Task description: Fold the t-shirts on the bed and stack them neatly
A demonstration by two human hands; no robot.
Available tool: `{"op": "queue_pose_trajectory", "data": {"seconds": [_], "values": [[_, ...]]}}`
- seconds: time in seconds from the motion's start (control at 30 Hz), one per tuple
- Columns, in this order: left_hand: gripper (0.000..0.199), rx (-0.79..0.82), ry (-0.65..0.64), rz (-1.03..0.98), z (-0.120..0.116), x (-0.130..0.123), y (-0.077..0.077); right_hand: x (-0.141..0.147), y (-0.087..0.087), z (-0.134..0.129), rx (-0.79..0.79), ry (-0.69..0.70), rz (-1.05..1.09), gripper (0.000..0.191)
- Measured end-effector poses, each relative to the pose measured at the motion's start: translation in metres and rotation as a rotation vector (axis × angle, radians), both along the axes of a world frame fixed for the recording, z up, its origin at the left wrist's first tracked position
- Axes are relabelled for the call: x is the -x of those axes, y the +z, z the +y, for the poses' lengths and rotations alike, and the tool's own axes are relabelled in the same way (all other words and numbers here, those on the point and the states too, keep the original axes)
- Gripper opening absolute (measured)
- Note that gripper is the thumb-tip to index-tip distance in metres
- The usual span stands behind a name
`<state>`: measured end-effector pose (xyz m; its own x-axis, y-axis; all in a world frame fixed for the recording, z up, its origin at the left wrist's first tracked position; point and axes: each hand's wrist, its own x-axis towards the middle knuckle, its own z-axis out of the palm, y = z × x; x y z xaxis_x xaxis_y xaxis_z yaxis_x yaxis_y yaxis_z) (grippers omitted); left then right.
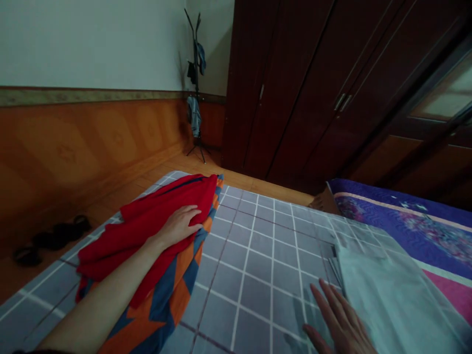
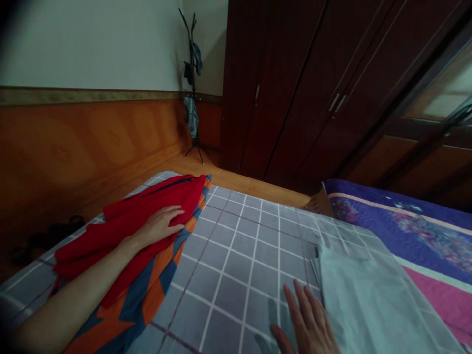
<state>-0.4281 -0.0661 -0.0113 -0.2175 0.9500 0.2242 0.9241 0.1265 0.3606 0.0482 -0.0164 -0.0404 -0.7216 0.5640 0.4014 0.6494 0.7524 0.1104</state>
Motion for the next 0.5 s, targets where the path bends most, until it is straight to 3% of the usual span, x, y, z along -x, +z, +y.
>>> {"op": "queue_pose_trajectory", "data": {"seconds": [0.07,0.23,0.37,0.5], "values": [[0.024,-0.043,-0.006,-0.036,0.001,-0.002,0.002,0.041,0.003,0.006,-0.004,0.063,0.021,0.067],[0.023,-0.097,0.034,-0.062,0.002,-0.003,0.007,0.114,-0.012,0.023,0.106,0.165,-0.007,0.054],[0.033,-0.149,0.215,-0.001,0.001,0.019,0.008,0.137,-0.024,0.031,0.156,0.158,0.008,0.054],[0.038,-0.103,0.406,0.053,-0.007,0.056,0.006,0.133,-0.036,0.037,0.086,0.217,0.027,0.055]]}}
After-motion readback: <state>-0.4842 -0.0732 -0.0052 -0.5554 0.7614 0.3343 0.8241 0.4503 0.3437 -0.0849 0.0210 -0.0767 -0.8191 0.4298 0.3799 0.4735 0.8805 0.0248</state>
